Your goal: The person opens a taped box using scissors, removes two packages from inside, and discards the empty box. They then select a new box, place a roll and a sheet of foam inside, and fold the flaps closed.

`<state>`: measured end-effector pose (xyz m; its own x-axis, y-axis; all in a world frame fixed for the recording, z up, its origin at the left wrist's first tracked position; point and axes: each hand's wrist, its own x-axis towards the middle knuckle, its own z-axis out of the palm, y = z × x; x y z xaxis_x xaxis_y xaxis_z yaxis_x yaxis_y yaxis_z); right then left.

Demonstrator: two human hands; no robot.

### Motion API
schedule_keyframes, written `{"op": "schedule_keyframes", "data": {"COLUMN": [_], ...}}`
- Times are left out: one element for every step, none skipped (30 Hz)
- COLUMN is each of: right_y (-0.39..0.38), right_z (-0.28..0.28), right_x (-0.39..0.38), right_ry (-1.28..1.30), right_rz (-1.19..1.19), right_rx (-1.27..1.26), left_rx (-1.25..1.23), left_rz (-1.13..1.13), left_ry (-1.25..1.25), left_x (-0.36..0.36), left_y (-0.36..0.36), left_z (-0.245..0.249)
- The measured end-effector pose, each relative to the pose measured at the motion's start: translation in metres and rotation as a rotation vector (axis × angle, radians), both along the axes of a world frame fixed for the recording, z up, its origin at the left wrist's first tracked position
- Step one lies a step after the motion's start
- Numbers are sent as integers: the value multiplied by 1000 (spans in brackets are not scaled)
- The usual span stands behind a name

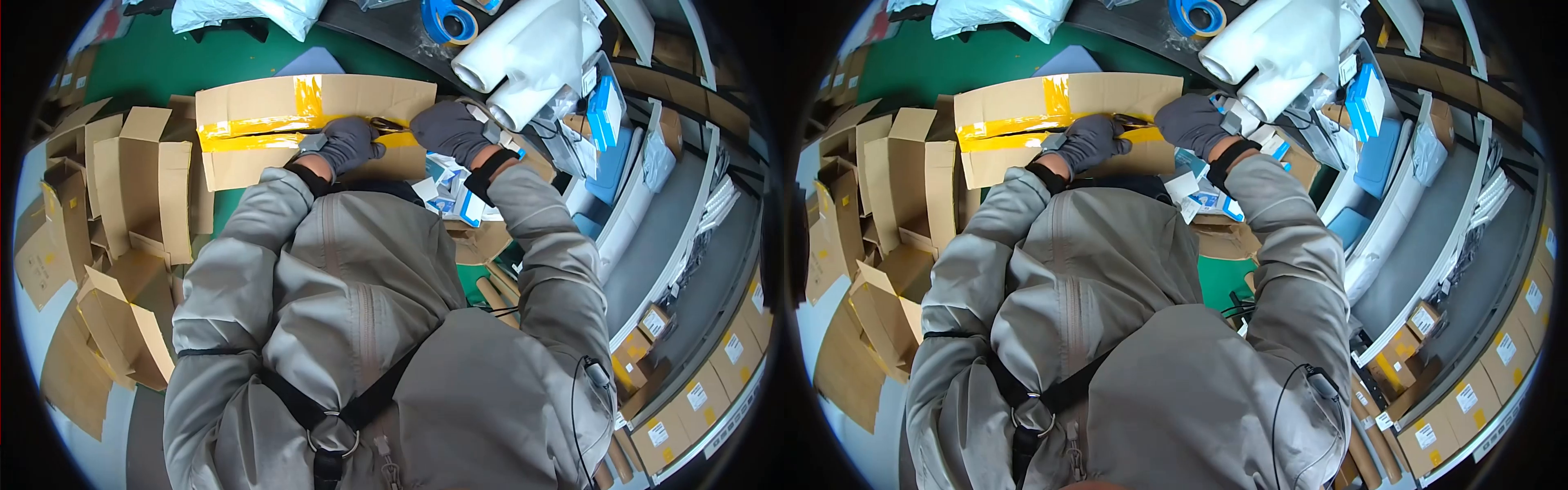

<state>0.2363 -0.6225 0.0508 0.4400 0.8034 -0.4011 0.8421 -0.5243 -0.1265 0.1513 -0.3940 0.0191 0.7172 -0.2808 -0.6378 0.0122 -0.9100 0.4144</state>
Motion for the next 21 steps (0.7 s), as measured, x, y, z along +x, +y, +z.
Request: {"op": "schedule_keyframes", "data": {"right_y": [-1,-4,-9,-14,-21,-30,-38,-43,-47,-51,-55,-58,-59,-58,-56,-55,-54,-53,-52,-52,-52], "right_z": [-2,4,11,17,22,26,30,32,36,40,44,47,49,49,48,47,45,43,41,41,41], "right_x": [-1,-1,2,7,11,13,15,15,12,9,4,-1,-5,-8,-10,-15,-16,-16,-15,-13,-11], "right_ry": [6,37,63,85,83,92,99,108,108,121,135,150,150,142,137,135,139,129,119,107,108], "right_rz": [3,-19,-41,-59,-55,-54,-55,-57,-59,-102,-148,-195,-200,-223,-246,-271,-277,-275,-273,-269,-271], "right_rx": [2,22,38,55,53,73,94,114,111,52,-8,-67,-67,-26,17,60,63,52,40,28,29], "left_rx": [-3,-5,-22,-38,-51,-52,-55,-60,-67,-69,-76,-83,-88,-85,-82,-79,-77,-75,-81,-87,-92], "left_rz": [-1,-1,-2,0,3,5,11,15,19,18,21,22,23,21,11,-2,-15,-20,-26,-31,-34], "left_ry": [-2,4,1,-5,-11,-10,-3,6,14,13,6,-1,-7,-9,-8,-3,1,3,2,0,-1], "left_x": [-3,-6,-7,-4,-3,-4,-3,-3,-4,-3,-4,-5,-4,-3,-2,-4,-5,-6,-6,-6,-6], "left_y": [1,1,1,2,3,3,5,6,5,4,5,5,5,5,5,6,6,6,6,7,7], "left_z": [0,-2,-3,-4,-5,-5,-3,0,0,0,0,1,2,2,3,3,4,5,6,6,7]}}
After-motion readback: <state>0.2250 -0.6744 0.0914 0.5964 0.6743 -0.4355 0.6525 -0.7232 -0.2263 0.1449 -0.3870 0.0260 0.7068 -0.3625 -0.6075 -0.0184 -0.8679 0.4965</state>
